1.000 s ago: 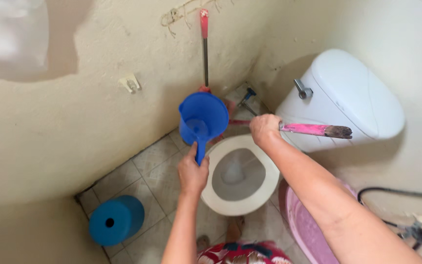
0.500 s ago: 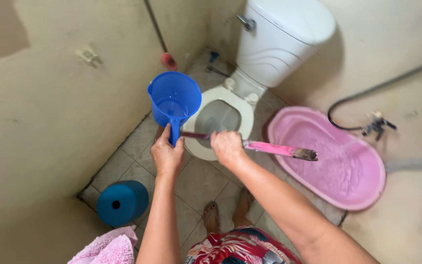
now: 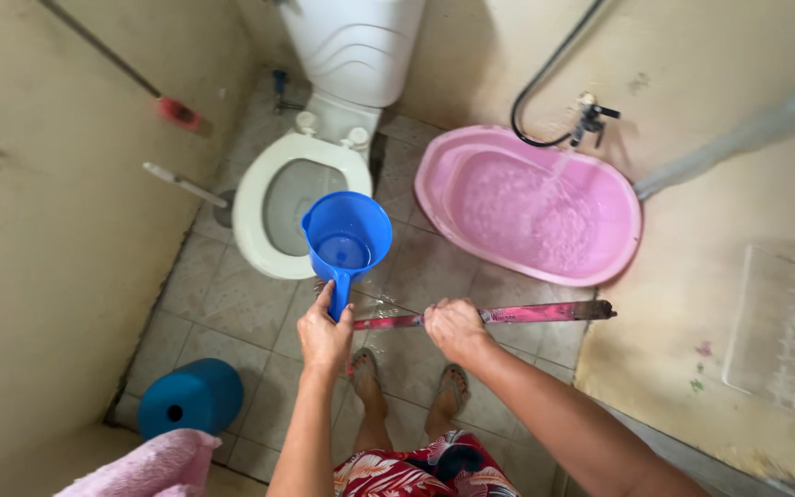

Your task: The person pours water from a blue plastic jug into a toilet bowl, then uses a red-handled broom to sweep the tiled bathroom floor around the toilet and a pink basin. The person moves the broom in back-and-forth motions to push water and debris toward the drain area.

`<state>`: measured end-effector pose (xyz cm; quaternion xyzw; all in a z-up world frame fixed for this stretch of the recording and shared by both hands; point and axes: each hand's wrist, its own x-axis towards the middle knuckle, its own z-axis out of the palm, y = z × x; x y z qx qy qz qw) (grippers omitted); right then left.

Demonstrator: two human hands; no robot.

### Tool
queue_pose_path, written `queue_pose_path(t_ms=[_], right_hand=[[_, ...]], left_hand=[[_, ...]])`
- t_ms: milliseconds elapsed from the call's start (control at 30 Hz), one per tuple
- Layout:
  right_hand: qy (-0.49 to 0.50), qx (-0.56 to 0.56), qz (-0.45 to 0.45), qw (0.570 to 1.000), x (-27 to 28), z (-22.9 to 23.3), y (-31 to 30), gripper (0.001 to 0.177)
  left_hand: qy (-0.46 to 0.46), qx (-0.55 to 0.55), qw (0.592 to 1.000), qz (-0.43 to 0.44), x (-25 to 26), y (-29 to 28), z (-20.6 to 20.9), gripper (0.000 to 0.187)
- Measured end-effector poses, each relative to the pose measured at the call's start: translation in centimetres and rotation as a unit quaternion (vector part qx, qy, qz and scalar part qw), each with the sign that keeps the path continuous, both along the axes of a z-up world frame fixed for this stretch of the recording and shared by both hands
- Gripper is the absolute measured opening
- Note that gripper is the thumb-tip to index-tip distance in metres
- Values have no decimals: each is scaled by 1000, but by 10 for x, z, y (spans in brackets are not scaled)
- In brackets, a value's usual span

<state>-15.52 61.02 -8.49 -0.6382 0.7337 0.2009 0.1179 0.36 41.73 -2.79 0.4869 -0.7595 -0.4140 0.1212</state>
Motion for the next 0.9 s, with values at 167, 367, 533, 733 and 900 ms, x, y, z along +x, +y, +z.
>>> queue_pose_path(t_ms=[167, 367, 533, 733, 900], right_hand=[[-47, 116, -189, 974, -37, -20, 59, 31], [-84, 65, -392, 914, -80, -35, 85, 22], [-195, 246, -375, 872, -79, -23, 84, 74], [-164, 192, -353, 901, -93, -38, 41, 56], [-149, 212, -312, 914, -112, -38, -2, 46]], left_hand=[[40, -2, 998, -38, -39, 58, -19, 58], [23, 93, 995, -5, -97, 98, -20, 58], [32, 28, 998, -36, -132, 96, -18, 58], [38, 70, 997, -19, -172, 49, 19, 59], [153, -22, 987, -32, -206, -16, 62, 55]])
